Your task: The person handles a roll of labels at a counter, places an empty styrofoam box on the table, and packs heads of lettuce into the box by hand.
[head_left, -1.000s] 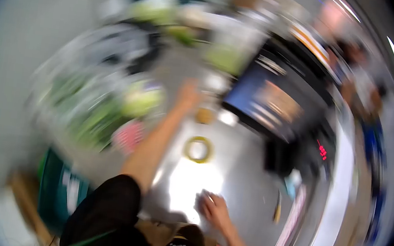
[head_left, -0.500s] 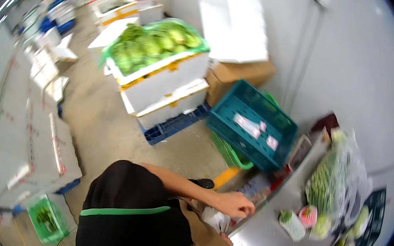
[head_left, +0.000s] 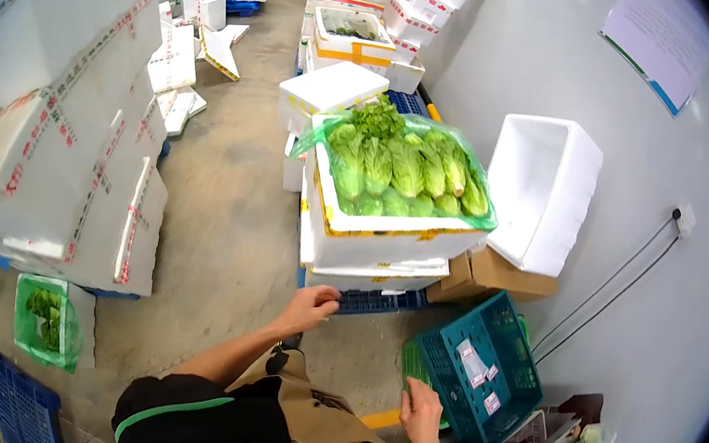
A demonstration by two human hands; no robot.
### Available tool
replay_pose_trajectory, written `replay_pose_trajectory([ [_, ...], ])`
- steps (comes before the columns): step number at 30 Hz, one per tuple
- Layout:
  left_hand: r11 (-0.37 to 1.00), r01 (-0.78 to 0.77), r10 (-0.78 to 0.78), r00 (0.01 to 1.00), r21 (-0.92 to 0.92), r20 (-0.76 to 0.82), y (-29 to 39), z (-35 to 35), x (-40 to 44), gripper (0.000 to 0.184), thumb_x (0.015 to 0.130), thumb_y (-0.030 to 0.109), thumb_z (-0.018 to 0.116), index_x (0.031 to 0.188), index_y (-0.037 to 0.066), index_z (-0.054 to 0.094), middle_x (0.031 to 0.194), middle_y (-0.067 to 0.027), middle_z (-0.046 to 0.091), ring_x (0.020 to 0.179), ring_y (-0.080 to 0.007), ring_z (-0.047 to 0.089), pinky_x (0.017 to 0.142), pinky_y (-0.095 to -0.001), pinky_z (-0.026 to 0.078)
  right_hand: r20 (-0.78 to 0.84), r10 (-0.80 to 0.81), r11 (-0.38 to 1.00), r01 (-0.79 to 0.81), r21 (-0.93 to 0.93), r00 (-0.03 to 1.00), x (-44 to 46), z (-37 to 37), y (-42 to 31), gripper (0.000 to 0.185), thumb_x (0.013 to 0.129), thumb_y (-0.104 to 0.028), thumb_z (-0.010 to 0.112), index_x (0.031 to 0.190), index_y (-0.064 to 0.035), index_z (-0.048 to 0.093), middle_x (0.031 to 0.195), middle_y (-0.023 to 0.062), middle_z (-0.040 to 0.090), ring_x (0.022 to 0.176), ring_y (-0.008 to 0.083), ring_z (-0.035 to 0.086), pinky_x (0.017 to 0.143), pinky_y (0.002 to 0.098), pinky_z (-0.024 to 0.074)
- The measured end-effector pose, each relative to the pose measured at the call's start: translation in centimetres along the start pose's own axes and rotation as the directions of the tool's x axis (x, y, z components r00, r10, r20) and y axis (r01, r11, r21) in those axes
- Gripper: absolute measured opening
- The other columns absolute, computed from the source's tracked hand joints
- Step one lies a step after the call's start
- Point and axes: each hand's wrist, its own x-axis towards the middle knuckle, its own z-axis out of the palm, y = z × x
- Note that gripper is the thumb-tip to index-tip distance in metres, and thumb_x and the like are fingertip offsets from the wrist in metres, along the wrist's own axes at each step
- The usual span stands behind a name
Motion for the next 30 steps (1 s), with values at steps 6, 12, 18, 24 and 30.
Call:
replay_pose_trajectory([
  [6, 0.933, 0.278, -0.323, 0.928, -0.231, -0.188, -6.6, -10.5, 9.8, 0.032, 0.087, 0.020, 0.060, 0.112, 0.000, 0.057, 0.089, -0.0101, 0.065, 0.081, -0.0166, 0.063, 0.073, -0.0284, 0.051, -0.092, 0.085, 0.992, -0.075, 0.105, 0.992, 14.7, 1.5, 3.9, 0.029, 0.079, -0.001, 0.061, 0.107, 0.0019, 0.059, 0.104, 0.0207, 0.062, 0.096, 0.0374, 0.060, 0.082, 0.0398, 0.0488],
  [12, 0.887, 0.340, -0.420, 0.874, -0.312, -0.242, -6.1, -14.9, 15.0, 0.034, 0.089, 0.024, 0.058, 0.114, 0.001, 0.056, 0.091, -0.0088, 0.065, 0.079, -0.0169, 0.064, 0.070, -0.0290, 0.052, -0.132, 0.440, 0.789, -0.312, 0.529, 0.888, 27.5, 2.7, 16.7, 0.040, 0.087, -0.011, 0.060, 0.122, 0.0040, 0.051, 0.102, 0.0088, 0.061, 0.088, 0.0146, 0.058, 0.076, 0.0257, 0.0470],
  [18, 0.776, 0.429, -0.562, 0.803, -0.463, -0.198, -6.7, -13.8, 17.4, 0.029, 0.093, 0.027, 0.053, 0.109, 0.003, 0.056, 0.087, -0.0068, 0.062, 0.076, -0.0158, 0.061, 0.065, -0.0286, 0.051, -0.213, 0.670, 0.725, -0.566, 0.392, 0.711, 39.4, 3.8, 31.1, 0.063, 0.088, -0.034, 0.059, 0.132, 0.0067, 0.040, 0.117, 0.0175, 0.055, 0.103, 0.0250, 0.054, 0.086, 0.0351, 0.0436],
  [24, 0.745, 0.393, -0.579, 0.783, -0.540, -0.229, -11.5, -10.4, 21.6, 0.044, 0.096, 0.037, 0.046, 0.126, 0.005, 0.046, 0.105, -0.0067, 0.056, 0.094, -0.0155, 0.056, 0.074, -0.0324, 0.049, -0.181, 0.735, 0.670, -0.659, 0.343, 0.653, 47.3, 5.4, 39.6, 0.067, 0.091, -0.045, 0.049, 0.131, 0.0080, 0.043, 0.123, 0.0245, 0.054, 0.117, 0.0335, 0.050, 0.099, 0.0366, 0.0375],
  [30, 0.686, 0.146, -0.431, 0.871, -0.713, -0.236, -13.3, -8.8, 27.9, 0.047, 0.096, 0.037, 0.044, 0.130, 0.004, 0.043, 0.122, -0.0097, 0.054, 0.107, -0.0196, 0.054, 0.091, -0.0361, 0.046, 0.089, 0.872, 0.363, -0.758, 0.542, 0.481, 49.6, 8.2, 44.5, 0.071, 0.092, -0.056, 0.039, 0.115, 0.0092, 0.056, 0.111, 0.0183, 0.060, 0.102, 0.0309, 0.055, 0.085, 0.0409, 0.0416],
])
